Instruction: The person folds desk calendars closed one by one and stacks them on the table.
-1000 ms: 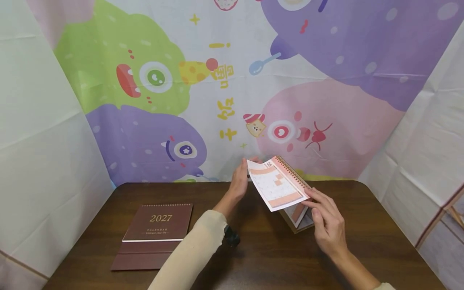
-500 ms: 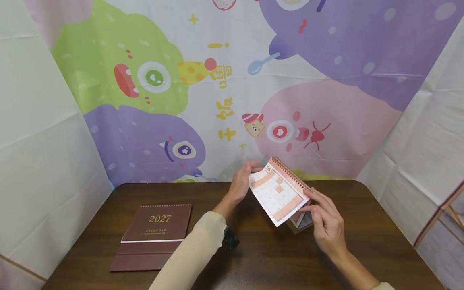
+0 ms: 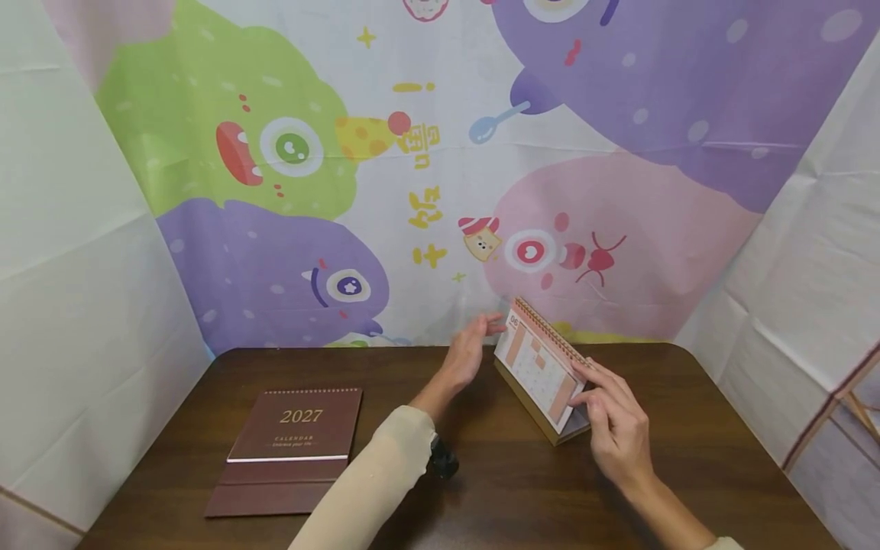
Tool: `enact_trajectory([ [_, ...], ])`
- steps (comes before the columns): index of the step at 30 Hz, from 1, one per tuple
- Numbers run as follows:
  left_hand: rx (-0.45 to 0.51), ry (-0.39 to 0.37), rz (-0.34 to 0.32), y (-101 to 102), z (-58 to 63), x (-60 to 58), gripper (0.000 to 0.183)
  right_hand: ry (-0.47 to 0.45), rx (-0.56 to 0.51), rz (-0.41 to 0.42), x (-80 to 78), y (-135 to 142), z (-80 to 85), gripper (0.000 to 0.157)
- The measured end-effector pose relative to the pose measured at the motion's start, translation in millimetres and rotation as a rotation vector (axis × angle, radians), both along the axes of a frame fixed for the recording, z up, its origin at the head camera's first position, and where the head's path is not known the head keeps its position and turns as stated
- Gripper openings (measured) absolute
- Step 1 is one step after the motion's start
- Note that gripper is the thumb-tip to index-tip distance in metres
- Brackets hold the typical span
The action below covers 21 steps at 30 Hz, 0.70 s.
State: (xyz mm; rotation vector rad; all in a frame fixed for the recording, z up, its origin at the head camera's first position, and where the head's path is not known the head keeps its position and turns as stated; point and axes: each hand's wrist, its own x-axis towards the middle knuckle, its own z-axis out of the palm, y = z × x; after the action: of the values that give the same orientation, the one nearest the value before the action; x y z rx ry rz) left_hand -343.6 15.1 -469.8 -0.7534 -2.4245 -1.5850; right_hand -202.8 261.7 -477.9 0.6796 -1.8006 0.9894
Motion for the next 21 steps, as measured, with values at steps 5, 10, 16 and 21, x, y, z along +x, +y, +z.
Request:
enact_trajectory([
  [5, -0.037, 0.085, -0.003, 2.1, -16.7, -16.2, 0.074, 0.004, -0.002, 0.007, 0.8, 1.9, -0.4, 0.031],
  [10, -0.045, -0.008, -0.025, 6.1, 9.8, 1.2, 0.062, -0.015, -0.045, 0.021, 1.9, 4.4, 1.4, 0.026],
  [16, -0.131, 0.022, -0.019, 14.3, 28.7, 10.6, 0.059, -0.054, -0.099, 0.021, 1.2, 7.8, 2.9, 0.045],
  [21, -0.188, 0.067, -0.026, 19.9, 37.4, 12.8, 0.060, -0.069, -0.113, 0.015, 2.2, 10.2, -0.4, 0.051],
])
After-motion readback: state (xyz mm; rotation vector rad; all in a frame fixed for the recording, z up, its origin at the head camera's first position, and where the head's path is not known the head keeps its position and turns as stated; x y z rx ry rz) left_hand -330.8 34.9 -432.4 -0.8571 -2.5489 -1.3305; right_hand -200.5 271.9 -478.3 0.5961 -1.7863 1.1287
